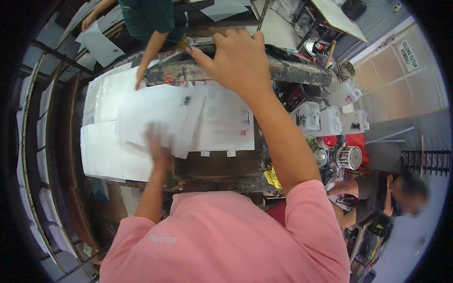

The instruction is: The person performs screen printing by placing white paper under a screen, applying ink with a squeegee, and pulling it across to transfer the design. A coworker removes the printed sheets and stacks them nearby.

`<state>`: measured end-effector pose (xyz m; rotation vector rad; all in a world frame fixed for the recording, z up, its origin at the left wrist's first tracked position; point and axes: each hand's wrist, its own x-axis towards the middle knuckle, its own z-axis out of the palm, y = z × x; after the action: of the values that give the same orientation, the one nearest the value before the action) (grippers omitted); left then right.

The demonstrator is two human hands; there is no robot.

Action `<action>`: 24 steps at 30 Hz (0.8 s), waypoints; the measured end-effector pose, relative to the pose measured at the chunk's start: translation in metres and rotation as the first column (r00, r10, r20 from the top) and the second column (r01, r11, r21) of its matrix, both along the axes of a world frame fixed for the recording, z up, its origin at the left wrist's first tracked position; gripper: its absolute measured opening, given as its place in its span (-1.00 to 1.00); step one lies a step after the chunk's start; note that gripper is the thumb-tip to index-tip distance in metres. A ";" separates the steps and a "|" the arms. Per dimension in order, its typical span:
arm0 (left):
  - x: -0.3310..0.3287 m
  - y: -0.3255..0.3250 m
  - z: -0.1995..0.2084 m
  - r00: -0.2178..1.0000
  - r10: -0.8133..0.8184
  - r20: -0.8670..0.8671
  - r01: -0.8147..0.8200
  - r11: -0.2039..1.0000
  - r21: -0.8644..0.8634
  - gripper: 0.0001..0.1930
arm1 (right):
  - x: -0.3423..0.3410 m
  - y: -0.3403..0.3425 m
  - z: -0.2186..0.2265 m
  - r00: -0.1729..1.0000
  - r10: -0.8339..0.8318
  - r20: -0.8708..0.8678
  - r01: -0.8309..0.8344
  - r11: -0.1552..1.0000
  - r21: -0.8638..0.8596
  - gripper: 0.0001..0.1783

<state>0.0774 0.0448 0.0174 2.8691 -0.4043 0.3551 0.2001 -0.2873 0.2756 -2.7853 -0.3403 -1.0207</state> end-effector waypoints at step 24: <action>-0.015 -0.105 0.072 0.873 -0.428 -0.234 -0.112 0.290 -0.950 -0.21 | -0.022 0.002 -0.020 0.993 0.001 -0.114 -0.002 1.000 -0.009 -0.23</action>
<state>0.0621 -0.0604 0.0897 1.5577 -0.2439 -0.1386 0.1777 -0.2848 0.2559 -2.8355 -0.3325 -0.8567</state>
